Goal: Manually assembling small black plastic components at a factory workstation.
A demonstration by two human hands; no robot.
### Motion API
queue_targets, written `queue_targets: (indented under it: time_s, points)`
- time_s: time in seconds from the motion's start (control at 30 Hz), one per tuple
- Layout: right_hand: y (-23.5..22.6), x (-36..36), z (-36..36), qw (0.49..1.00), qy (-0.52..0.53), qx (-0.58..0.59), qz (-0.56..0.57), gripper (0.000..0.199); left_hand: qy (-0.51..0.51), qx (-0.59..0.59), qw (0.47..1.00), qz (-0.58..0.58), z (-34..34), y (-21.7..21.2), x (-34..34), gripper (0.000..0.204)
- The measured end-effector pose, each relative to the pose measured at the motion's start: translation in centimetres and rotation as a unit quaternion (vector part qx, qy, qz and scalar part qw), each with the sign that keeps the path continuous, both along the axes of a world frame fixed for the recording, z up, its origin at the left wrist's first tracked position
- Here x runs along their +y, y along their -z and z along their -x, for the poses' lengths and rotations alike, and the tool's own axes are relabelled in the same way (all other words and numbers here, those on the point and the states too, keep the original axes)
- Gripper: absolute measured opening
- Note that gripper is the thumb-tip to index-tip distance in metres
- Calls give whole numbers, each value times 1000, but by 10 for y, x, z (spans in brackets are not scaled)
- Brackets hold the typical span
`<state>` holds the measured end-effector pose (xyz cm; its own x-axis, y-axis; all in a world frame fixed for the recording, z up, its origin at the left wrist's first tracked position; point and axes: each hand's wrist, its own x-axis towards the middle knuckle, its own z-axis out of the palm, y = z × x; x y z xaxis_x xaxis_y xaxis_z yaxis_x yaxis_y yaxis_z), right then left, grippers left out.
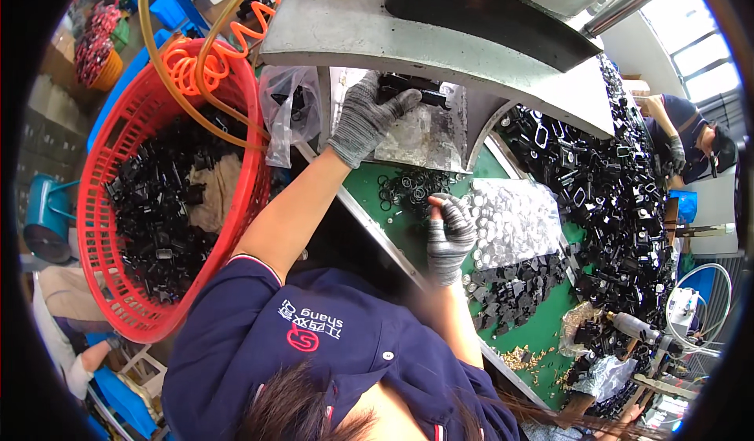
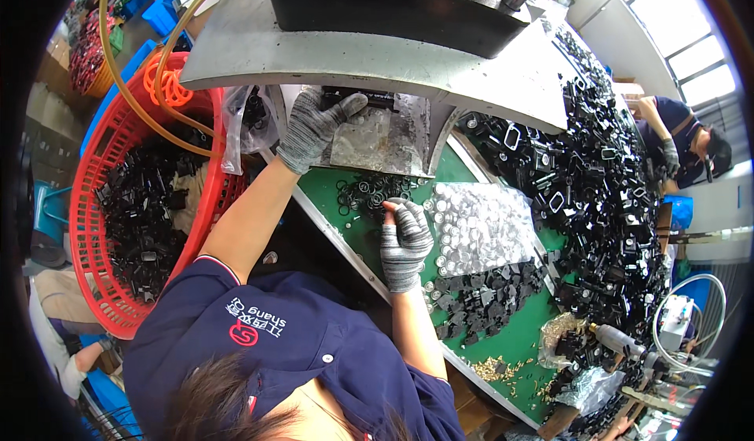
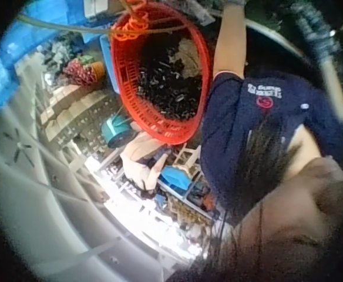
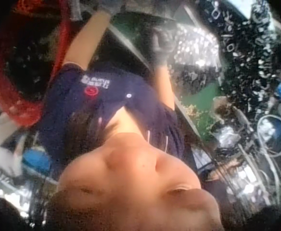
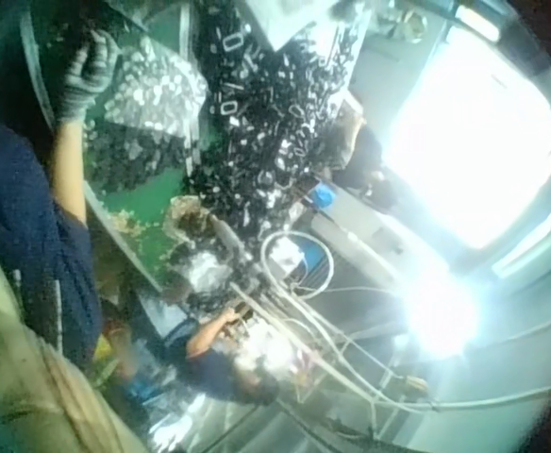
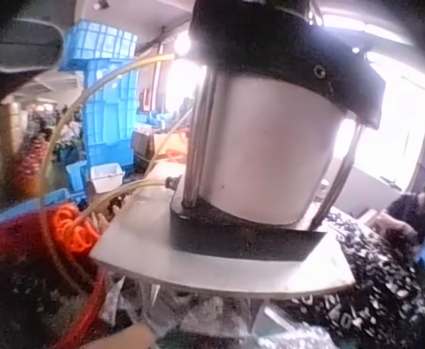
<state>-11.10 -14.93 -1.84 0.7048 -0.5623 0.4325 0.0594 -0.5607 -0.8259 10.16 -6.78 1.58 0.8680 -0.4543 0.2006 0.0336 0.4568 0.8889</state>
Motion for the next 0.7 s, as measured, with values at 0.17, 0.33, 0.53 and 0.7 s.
queue_targets:
  time_s: [0.17, 0.33, 0.53, 0.7]
  points:
    - [-2, 2, 0, 1000, -7, 2, 18, 14, -67, -115, 981, -144, -10, 6, 0, 41]
    - [1, 1, 0, 1000, 2, 15, -20, 13, -27, -67, 992, -104, -11, 5, 1, 51]
    - [5, -1, 0, 999, 0, 17, -30, 13, -26, -64, 993, -96, -8, 2, 3, 54]
    - [3, -1, 0, 1000, 1, 15, -27, 11, -43, -90, 982, -163, -11, 4, 0, 55]
